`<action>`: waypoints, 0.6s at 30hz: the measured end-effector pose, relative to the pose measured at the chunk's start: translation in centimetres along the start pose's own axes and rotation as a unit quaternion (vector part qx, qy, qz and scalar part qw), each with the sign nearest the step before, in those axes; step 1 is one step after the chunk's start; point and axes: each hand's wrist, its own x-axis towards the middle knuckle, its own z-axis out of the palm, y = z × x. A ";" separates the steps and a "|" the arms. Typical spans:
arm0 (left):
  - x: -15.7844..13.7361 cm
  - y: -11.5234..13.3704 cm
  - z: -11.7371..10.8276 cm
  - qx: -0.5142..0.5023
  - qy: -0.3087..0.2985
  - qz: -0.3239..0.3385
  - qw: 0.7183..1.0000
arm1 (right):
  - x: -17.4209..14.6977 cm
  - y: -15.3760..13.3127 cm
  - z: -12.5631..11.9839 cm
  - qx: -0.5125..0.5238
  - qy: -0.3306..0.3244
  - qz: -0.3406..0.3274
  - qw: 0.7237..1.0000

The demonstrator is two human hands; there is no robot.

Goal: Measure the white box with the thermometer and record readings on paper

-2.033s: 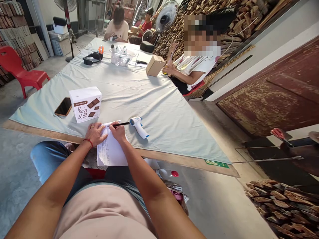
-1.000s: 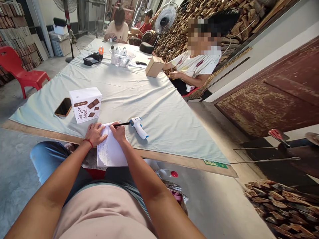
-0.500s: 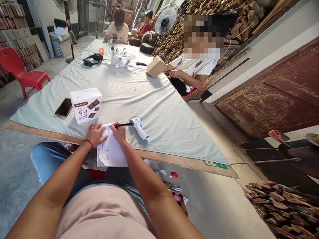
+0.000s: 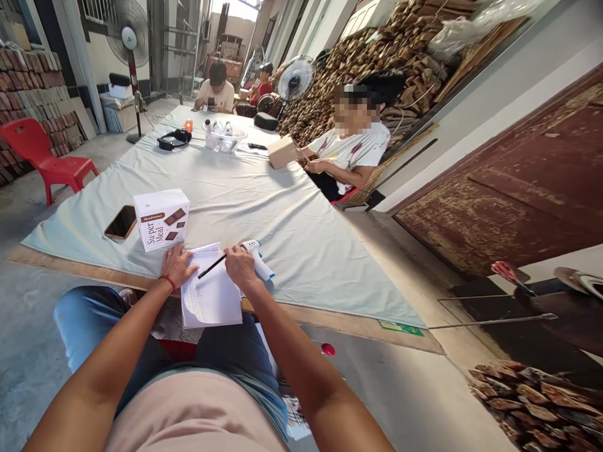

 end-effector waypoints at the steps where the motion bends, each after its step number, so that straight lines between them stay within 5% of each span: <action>1: 0.0 -0.1 -0.1 -0.004 0.013 0.001 1.000 | 0.0 -0.2 -0.2 -0.011 -0.015 -0.004 1.000; 4: -0.7 -1.1 -0.9 -0.007 0.061 0.005 0.998 | 0.1 0.4 -0.8 -0.002 0.011 0.023 1.000; 7: -1.3 -3.2 -2.3 -0.055 0.201 -0.039 0.977 | 0.2 2.5 -1.3 0.010 0.066 0.145 0.987; 10: -0.4 -5.6 -4.1 -0.142 0.329 -0.114 0.927 | 0.2 4.8 -1.0 0.049 0.000 0.239 0.970; 13: 1.7 -7.3 -5.6 -0.236 0.295 -0.145 0.914 | 0.1 6.0 -0.4 0.120 -0.030 0.255 0.959; 18: 3.6 -8.3 -6.4 -0.348 0.235 -0.155 0.894 | 0.4 5.4 -0.3 0.221 0.051 0.239 0.944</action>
